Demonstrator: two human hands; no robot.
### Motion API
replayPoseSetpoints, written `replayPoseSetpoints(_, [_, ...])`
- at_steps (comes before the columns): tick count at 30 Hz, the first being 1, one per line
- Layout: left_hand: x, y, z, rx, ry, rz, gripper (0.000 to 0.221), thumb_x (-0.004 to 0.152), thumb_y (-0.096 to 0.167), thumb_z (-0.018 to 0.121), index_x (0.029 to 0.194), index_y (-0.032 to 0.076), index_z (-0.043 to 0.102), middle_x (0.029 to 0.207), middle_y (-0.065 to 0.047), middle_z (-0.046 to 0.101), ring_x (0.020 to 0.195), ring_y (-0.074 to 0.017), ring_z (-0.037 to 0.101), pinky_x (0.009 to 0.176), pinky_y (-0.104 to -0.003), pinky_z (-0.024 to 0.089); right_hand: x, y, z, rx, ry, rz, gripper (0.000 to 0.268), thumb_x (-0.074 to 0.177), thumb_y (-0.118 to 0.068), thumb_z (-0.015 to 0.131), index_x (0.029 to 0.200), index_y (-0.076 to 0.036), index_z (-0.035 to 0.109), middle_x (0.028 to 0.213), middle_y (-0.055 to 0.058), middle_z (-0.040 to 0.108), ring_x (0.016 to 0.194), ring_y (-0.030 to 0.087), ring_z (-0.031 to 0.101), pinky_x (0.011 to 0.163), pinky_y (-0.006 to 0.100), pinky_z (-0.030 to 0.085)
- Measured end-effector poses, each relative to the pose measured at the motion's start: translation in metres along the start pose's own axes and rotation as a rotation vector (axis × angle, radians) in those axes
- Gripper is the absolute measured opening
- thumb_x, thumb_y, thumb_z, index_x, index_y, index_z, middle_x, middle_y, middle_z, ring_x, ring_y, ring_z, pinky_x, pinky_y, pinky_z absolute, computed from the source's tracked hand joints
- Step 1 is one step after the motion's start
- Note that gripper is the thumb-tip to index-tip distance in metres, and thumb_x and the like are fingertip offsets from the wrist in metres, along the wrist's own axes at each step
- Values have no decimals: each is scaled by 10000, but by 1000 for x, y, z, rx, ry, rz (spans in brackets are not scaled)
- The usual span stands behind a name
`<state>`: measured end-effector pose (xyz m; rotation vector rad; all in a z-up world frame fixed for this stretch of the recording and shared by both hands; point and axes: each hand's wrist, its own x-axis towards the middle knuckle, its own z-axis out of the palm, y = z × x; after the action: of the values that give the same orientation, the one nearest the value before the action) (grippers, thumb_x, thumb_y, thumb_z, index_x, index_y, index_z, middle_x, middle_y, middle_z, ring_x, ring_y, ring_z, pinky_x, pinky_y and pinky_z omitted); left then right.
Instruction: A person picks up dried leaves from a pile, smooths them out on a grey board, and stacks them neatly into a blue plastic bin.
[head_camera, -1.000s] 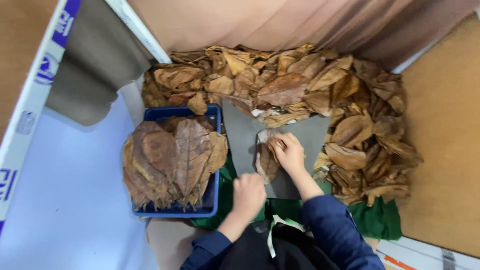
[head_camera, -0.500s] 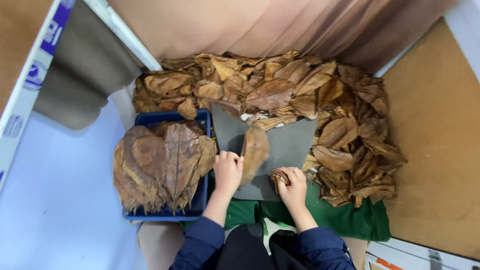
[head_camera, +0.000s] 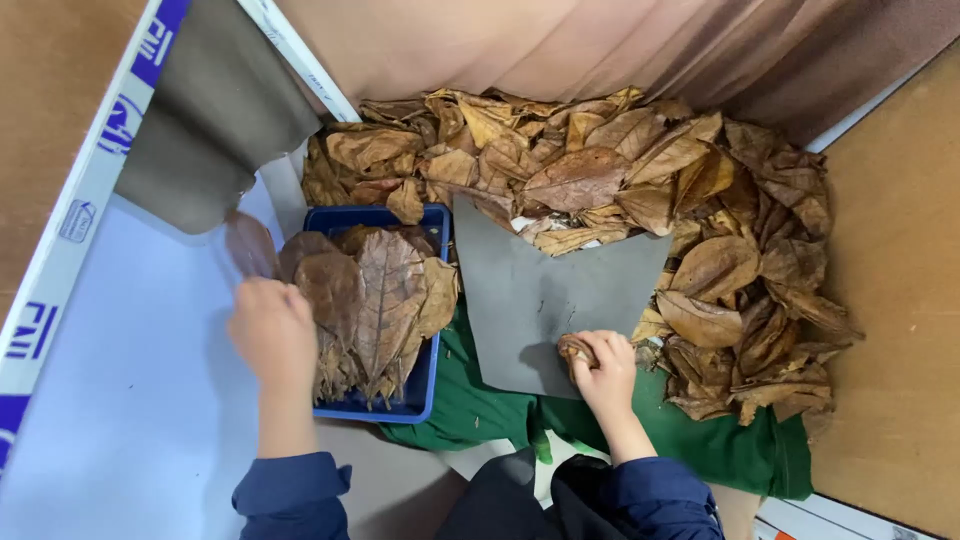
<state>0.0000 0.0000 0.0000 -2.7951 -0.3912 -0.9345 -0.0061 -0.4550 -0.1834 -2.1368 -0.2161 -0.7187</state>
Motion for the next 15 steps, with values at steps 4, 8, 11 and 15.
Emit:
replayPoseSetpoints(4, [-17, 38, 16, -67, -399, -14, 177, 914, 161, 721, 758, 114, 651, 769, -74, 585, 690, -349, 665, 635, -471, 558, 0, -7, 3, -64, -54, -27, 284, 713, -105, 741, 976, -206, 774, 862, -6, 666, 784, 238, 634, 792, 374, 496])
replayPoseSetpoints(8, [-12, 70, 36, -31, -236, 114, 184, 944, 371, 714, 911, 191, 736, 1222, -31, 695, 1152, -281, 683, 918, -473, 540, 5, -5, 9, -185, -192, -20, 230, 758, -220, 776, 988, -234, 766, 856, -20, 662, 783, 234, 633, 748, 375, 478])
replayPoseSetpoints(11, [17, 135, 44, -151, 30, 236, 123, 906, 326, 768, 883, 206, 761, 1062, -24, 713, 1039, -266, 707, 818, -423, 572, 1, -2, 11, -232, -267, 18, 237, 766, -253, 794, 1001, -236, 759, 865, -23, 651, 786, 234, 623, 745, 374, 466])
replayPoseSetpoints(15, [51, 241, 122, -545, 13, 386, 106, 880, 347, 729, 923, 259, 770, 948, 10, 691, 909, -252, 706, 732, -422, 591, 0, 6, 13, -280, -358, 36, 298, 763, -302, 801, 1046, -225, 746, 908, -18, 634, 807, 235, 618, 750, 377, 452])
